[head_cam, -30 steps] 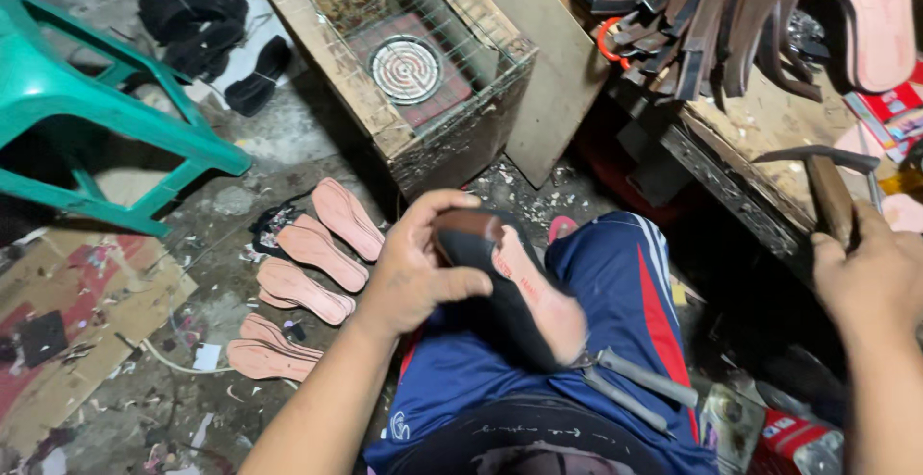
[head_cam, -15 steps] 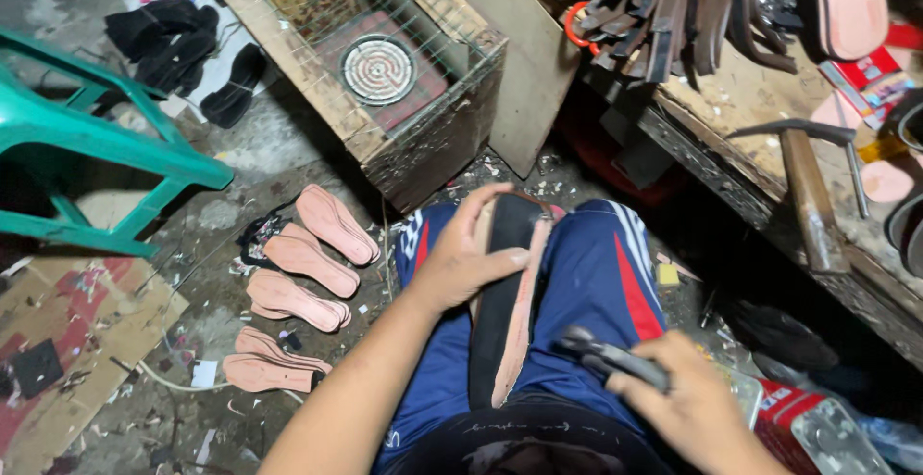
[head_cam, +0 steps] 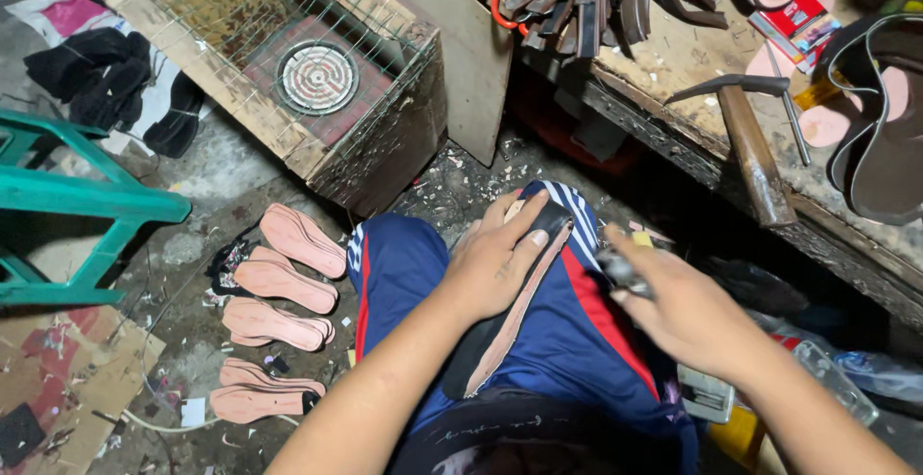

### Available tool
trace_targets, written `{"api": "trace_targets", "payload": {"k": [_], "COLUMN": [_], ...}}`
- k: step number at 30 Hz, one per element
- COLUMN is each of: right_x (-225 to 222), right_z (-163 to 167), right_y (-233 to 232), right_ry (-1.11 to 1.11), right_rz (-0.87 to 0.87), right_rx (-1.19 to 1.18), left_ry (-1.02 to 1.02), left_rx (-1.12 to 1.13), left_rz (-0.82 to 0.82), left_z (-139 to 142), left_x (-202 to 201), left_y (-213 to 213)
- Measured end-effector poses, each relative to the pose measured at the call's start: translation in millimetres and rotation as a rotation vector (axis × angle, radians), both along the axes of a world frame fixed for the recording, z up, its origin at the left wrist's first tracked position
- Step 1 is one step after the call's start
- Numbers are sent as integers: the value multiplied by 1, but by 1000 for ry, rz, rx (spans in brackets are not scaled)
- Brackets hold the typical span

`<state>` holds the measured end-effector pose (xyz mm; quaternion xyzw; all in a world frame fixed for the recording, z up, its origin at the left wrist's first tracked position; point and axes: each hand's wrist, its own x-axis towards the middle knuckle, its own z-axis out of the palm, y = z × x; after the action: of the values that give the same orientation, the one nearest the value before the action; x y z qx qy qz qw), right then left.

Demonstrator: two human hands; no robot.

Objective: The person sits on the floor and works a black shoe upper over a wooden last, using pliers to pull the material and a hammer to tap and set it around the sole edge. They then pull the wooden last out of the finished upper and set it aside.

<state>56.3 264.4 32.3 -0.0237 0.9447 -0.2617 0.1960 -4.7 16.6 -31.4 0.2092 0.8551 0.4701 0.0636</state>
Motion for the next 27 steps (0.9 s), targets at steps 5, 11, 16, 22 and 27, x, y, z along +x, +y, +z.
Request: {"api": "trace_targets", "payload": {"k": [5, 11, 16, 22, 27], "right_x": [-25, -26, -20, -31, -25], "right_z": [-7, -20, -38, -46, -50], "right_y": [-24, -16, -21, -6, -16], "right_ry": [194, 44, 336, 112, 311], "right_rz": [166, 141, 150, 125, 117], "right_rx": [140, 266, 232, 62, 180], "left_ry": [41, 73, 73, 113, 167], "left_rx": [-141, -272, -243, -278, -279], "left_rz": [40, 32, 80, 52, 71], "left_z": [19, 30, 26, 23, 20], "left_x": [6, 9, 1, 1, 4], "left_y": [12, 26, 37, 39, 41]}}
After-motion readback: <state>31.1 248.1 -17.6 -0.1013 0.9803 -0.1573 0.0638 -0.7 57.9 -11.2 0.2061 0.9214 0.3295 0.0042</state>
